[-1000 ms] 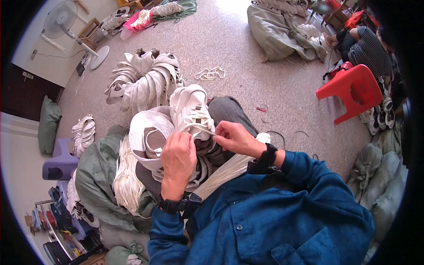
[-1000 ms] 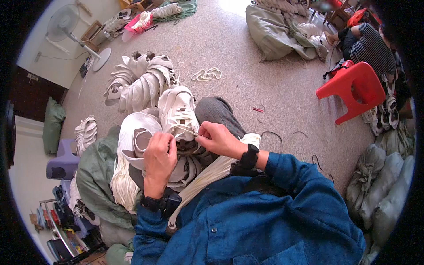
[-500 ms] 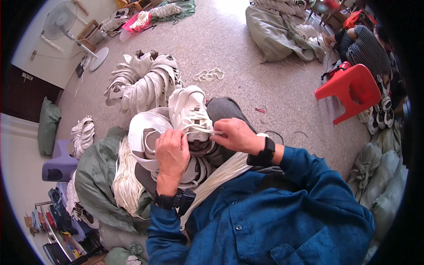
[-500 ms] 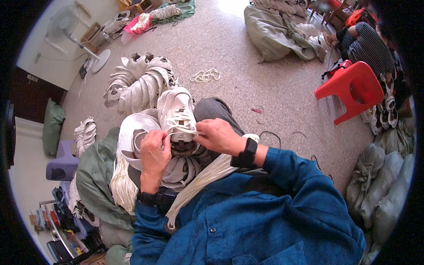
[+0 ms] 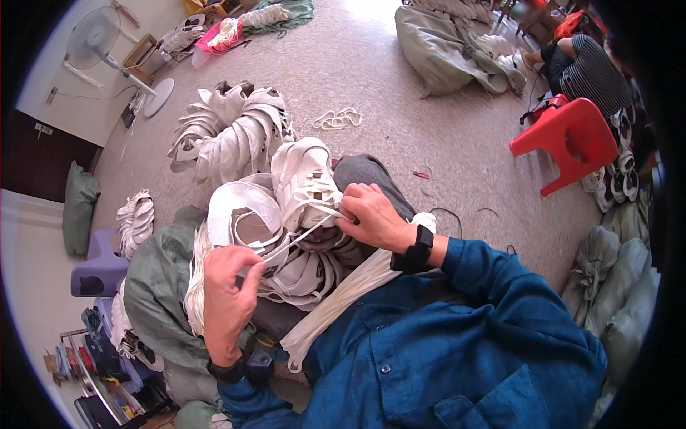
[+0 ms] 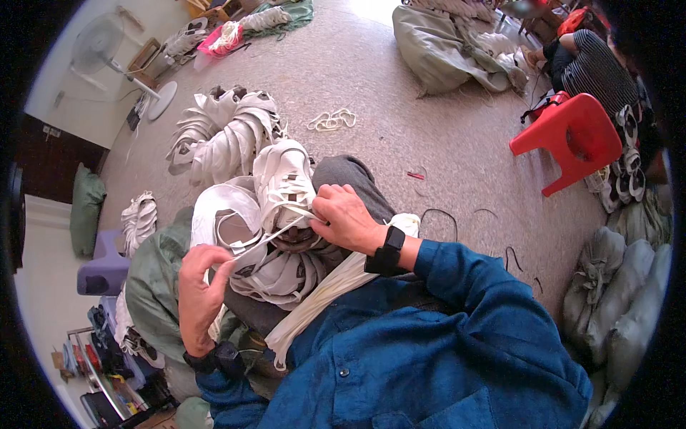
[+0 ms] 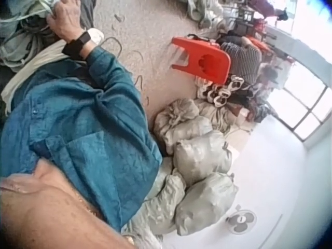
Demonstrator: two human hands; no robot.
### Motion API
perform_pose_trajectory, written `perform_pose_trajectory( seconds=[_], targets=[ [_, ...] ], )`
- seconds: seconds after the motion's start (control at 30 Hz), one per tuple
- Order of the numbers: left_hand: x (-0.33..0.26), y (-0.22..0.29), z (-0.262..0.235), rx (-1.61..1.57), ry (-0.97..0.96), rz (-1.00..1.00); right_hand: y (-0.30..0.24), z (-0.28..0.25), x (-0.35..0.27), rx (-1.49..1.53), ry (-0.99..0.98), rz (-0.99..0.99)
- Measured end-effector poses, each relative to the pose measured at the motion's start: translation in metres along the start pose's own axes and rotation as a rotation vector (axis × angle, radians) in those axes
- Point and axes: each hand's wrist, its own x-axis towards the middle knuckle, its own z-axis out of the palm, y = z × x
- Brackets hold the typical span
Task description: Insert and thread laces through the eyelets of a shoe upper.
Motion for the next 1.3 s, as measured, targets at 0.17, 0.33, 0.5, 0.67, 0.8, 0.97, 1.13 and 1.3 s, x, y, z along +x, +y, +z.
perform_pose_trajectory(
  seconds=[0.17,0.33,0.5,0.67,0.8,0.97,1.13,1.3],
  targets=[
    [0.033,-0.008,0.068,0.112,0.078,0.074,0.006,-0.003,-0.004,0.287,0.084,-0.001],
    [0.052,-0.021,0.125,0.327,0.148,0.160,0.004,-0.014,-0.006,0.411,-0.016,0.138],
    [0.054,-0.021,0.129,0.292,0.181,0.136,0.000,-0.019,-0.003,0.400,0.090,0.178],
    [0.055,-0.020,0.132,0.183,0.226,0.164,-0.005,-0.005,0.024,0.183,0.171,-0.121],
    [0.052,-0.016,0.127,0.262,0.251,0.247,-0.011,0.011,0.039,0.069,0.160,-0.175],
    [0.042,-0.007,0.101,0.049,0.160,0.140,-0.001,0.020,0.049,0.053,0.210,-0.063],
    [0.037,-0.014,0.083,-0.041,0.200,0.047,0.020,0.010,0.040,0.584,0.441,0.347],
    [0.036,-0.030,0.102,-0.030,0.122,-0.007,0.034,-0.012,0.022,0.919,0.415,0.498]
  ],
)
